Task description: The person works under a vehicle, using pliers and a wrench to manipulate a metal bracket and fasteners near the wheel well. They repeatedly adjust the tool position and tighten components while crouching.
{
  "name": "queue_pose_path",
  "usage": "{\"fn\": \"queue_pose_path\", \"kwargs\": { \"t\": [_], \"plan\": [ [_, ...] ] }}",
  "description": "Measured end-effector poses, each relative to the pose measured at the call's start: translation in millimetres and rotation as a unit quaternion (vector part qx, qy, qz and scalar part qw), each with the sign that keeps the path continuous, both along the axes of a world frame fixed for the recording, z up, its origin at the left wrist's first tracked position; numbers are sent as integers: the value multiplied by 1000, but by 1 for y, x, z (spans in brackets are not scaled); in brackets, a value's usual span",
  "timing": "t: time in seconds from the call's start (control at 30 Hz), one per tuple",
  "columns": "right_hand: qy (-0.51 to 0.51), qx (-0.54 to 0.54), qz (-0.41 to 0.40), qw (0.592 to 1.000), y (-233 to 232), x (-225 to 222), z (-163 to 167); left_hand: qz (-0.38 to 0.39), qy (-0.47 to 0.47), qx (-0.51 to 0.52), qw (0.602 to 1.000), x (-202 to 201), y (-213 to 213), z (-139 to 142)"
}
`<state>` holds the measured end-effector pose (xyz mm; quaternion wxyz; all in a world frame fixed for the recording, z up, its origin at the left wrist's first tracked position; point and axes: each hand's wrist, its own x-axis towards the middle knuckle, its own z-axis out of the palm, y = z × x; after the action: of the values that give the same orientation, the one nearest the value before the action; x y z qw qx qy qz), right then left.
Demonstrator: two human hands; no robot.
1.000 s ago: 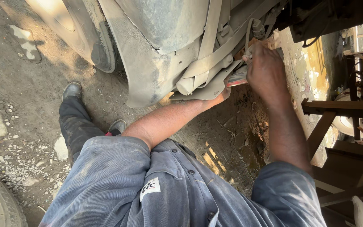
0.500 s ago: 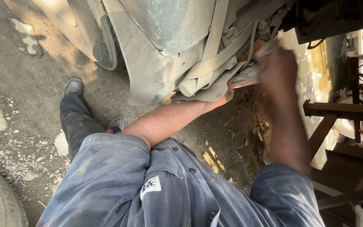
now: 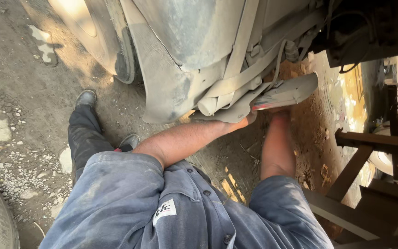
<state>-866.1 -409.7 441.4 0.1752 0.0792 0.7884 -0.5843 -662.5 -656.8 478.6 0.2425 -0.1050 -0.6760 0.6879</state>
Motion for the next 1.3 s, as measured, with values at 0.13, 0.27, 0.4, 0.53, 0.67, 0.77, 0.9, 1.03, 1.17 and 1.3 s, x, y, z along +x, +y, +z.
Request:
{"fn": "queue_pose_path", "kwargs": {
  "t": [0.13,0.27,0.4,0.53,0.67,0.77,0.9,1.03,1.17,1.3],
  "plan": [
    [180,48,12,982,29,-16,105,10,4,0,1000,2,-6,6],
    [422,31,75,903,12,6,215,8,8,-4,1000,2,-2,8],
    [413,263,209,846,-60,76,247,6,11,-5,1000,1,3,10],
    [302,459,270,791,-134,127,239,5,17,-2,1000,1,3,11],
    [391,558,330,653,-168,149,242,6,14,0,1000,0,2,11],
    [412,599,345,594,-174,159,236,6,15,3,1000,-1,2,12],
    [362,612,295,638,-158,135,232,10,13,8,1000,-1,1,12],
    [213,401,260,852,-104,55,244,5,13,0,1000,1,-1,11],
    [138,259,225,929,-47,-9,189,3,12,4,1000,0,1,10],
    [120,146,160,969,-40,-8,55,11,8,13,1000,-4,4,12]
  ]
}}
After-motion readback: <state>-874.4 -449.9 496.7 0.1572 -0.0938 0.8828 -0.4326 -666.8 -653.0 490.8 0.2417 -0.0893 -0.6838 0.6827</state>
